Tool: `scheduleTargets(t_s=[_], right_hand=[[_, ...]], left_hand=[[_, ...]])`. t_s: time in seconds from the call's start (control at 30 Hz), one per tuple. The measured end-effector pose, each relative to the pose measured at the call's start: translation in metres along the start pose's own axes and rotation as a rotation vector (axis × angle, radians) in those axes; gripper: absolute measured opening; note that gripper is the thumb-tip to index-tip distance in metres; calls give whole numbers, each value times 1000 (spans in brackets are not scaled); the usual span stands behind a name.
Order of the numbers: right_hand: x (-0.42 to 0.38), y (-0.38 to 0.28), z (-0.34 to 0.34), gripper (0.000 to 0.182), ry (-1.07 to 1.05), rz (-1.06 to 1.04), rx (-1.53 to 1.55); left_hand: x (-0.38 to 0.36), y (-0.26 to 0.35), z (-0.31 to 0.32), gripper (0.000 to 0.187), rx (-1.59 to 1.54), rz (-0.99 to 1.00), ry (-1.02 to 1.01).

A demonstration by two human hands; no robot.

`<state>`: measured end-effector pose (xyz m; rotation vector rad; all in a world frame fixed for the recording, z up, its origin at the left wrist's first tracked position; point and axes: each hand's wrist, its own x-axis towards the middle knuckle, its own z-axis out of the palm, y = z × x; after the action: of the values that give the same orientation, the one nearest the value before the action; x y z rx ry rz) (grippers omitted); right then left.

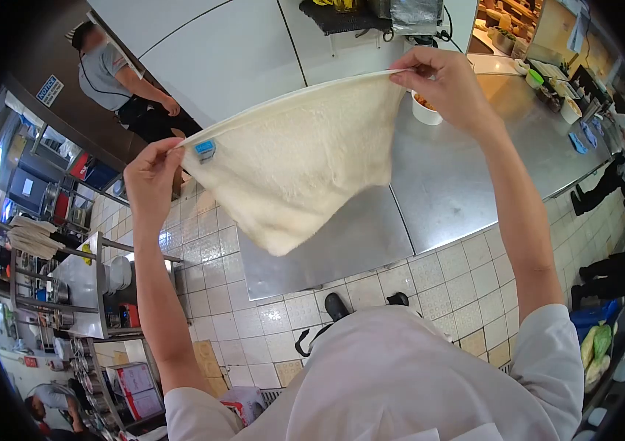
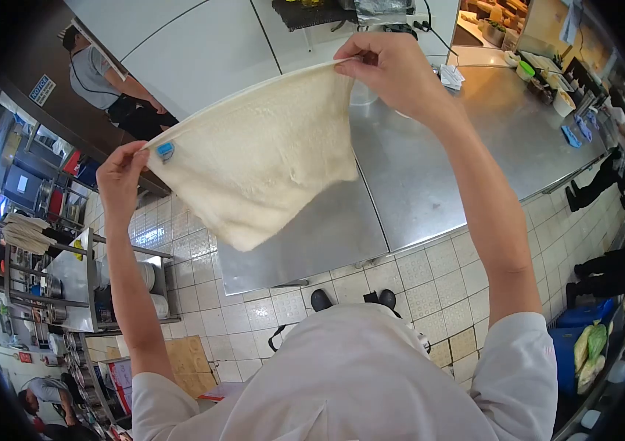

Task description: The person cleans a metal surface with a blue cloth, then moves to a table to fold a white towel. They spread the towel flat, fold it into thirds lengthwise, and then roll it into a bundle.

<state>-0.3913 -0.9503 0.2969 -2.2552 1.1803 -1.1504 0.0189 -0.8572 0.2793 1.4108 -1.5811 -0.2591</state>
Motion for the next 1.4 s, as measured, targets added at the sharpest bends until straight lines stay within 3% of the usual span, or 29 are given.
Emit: scheduleTargets(t_s=[0.17,0.47,0.6,0.7,0.8,0.87,1.0,1.07,1.13,1.27,1.4], right_hand=[[3,2,-8,14,34,-125,92],[11,10,-11,16,87,-120,96],[29,37,25,16,99,-131,-61],[40,77,62,16,-28,-85,-79],[44,93,77,14,-24,-97,-153],[39,93,79,15,127,-111,-122],[-2,87,90,14,209,-70,-173],[-40,103,113,11,233,42,-159],[-95,127,141,8,190,67,-163],[-211,162,185,6,-150,103,-161],[-237,154,177,8,-186,121,-41]], left_hand=[[-4,10,-3,18,-29,11,14],[-3,26,-6,17,-6,27,25],[17,-10,18,17,88,-15,-46],[22,-54,44,17,148,-72,-158],[23,-70,60,16,183,3,-169],[16,-63,64,16,183,32,-83],[-21,-72,75,12,210,137,-59],[-56,-98,92,10,327,339,-44],[-101,-116,110,11,292,280,-124],[-207,-153,146,11,295,152,-351],[-242,-128,152,13,362,17,-338]])
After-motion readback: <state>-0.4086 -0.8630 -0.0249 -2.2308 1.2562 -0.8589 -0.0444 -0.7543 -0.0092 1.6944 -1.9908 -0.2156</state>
